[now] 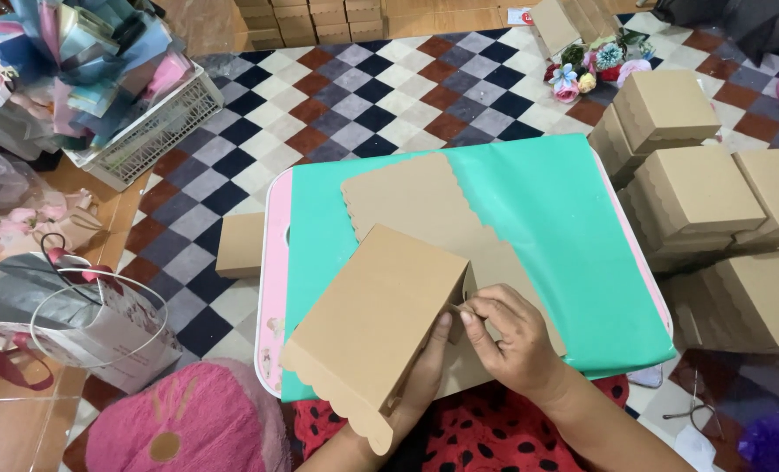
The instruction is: Assembling a cardboard box by folding flaps and tucking them into place.
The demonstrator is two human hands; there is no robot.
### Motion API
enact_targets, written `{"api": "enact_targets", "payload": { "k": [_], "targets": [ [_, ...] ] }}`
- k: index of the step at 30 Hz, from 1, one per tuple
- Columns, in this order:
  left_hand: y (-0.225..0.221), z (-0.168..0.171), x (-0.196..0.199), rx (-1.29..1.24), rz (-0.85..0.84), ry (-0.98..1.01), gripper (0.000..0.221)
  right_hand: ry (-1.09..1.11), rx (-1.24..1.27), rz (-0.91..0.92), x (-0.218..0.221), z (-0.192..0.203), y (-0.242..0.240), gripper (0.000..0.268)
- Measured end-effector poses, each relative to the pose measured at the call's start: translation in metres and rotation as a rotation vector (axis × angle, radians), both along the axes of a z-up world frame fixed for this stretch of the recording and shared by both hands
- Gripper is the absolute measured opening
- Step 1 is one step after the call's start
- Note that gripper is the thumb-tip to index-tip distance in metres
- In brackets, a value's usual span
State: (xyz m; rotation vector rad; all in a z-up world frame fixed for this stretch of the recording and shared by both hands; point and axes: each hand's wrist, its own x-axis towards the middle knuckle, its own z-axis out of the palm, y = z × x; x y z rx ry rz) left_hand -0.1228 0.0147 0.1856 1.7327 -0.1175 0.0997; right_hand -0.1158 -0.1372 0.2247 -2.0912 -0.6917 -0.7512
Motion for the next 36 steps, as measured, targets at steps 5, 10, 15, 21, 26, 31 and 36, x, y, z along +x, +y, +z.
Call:
{"api": "enact_targets", "payload": {
  "k": [5,10,15,21,26,31,36],
  "targets": [
    [0.003,0.006,-0.001,0.089,0.030,0.002,0.035,-0.006,-0.006,-0.008,0.001,-0.004,0.000,0.014],
    [0.003,0.008,-0.003,0.142,0.075,0.096,0.046,-0.033,-0.011,-0.047,0.000,-0.005,0.001,0.014],
    [0.001,0.000,-0.001,-0.054,-0.053,0.058,0.041,-0.048,-0.084,-0.086,0.000,-0.004,0.001,0.013],
    [-0.001,0.000,-0.001,-0.120,-0.099,0.077,0.034,-0.059,-0.145,-0.067,0.001,-0.011,-0.002,0.005],
    [0.000,0.015,-0.001,-0.070,-0.122,0.001,0.026,-0.056,-0.069,-0.091,-0.001,-0.008,0.001,0.008],
    [0.001,0.016,0.000,-0.022,-0.135,-0.077,0.036,-0.102,-0.021,-0.139,-0.004,-0.009,0.003,0.011],
    [0.003,0.012,-0.006,0.083,0.099,0.063,0.034,-0.121,0.005,-0.107,-0.005,-0.009,0.004,0.010]
  ]
}}
